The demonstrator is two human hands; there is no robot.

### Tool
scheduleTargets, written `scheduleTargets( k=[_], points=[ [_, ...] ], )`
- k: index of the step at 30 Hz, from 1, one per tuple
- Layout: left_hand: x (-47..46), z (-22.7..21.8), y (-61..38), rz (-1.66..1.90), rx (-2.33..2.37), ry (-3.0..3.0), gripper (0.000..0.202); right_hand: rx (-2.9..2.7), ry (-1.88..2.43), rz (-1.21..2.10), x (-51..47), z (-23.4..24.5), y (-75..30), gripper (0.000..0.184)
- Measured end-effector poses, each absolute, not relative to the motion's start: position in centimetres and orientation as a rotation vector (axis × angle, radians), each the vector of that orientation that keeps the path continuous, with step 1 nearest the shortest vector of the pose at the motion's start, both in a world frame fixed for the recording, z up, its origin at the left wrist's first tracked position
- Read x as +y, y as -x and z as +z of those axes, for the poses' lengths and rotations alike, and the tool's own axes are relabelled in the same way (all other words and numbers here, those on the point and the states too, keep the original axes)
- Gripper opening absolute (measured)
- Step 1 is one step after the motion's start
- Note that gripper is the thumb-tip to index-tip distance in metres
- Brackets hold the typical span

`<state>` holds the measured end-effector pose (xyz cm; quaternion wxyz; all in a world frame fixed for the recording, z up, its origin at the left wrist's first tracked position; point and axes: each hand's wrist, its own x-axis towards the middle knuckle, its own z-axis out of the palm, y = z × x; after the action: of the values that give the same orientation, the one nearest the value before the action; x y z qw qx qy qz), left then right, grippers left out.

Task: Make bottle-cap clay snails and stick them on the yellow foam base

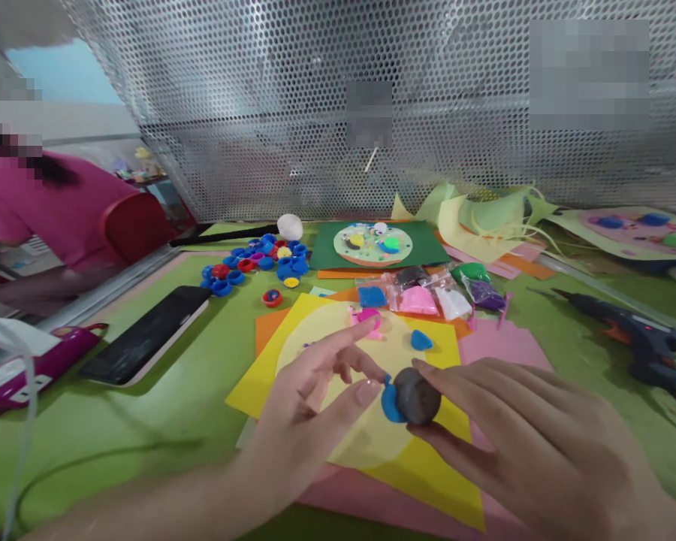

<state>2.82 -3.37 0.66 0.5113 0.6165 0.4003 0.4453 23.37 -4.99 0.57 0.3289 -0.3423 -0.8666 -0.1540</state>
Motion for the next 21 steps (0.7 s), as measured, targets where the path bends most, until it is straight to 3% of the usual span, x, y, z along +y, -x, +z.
scheduleTargets(
  k=[12, 21],
  points=[
    [-3.18, 0.31, -2.88, 1.056, 0.932, -1.446, 0.045, -2.265, 0.893, -0.405, -4.94, 0.59, -23.36, 0.015],
    [-3.18, 0.52, -3.07, 1.031, 0.944, -1.355, 0.041, -2.267, 0.893, -0.419, -4.96, 0.42, -23.18, 0.016]
  ],
)
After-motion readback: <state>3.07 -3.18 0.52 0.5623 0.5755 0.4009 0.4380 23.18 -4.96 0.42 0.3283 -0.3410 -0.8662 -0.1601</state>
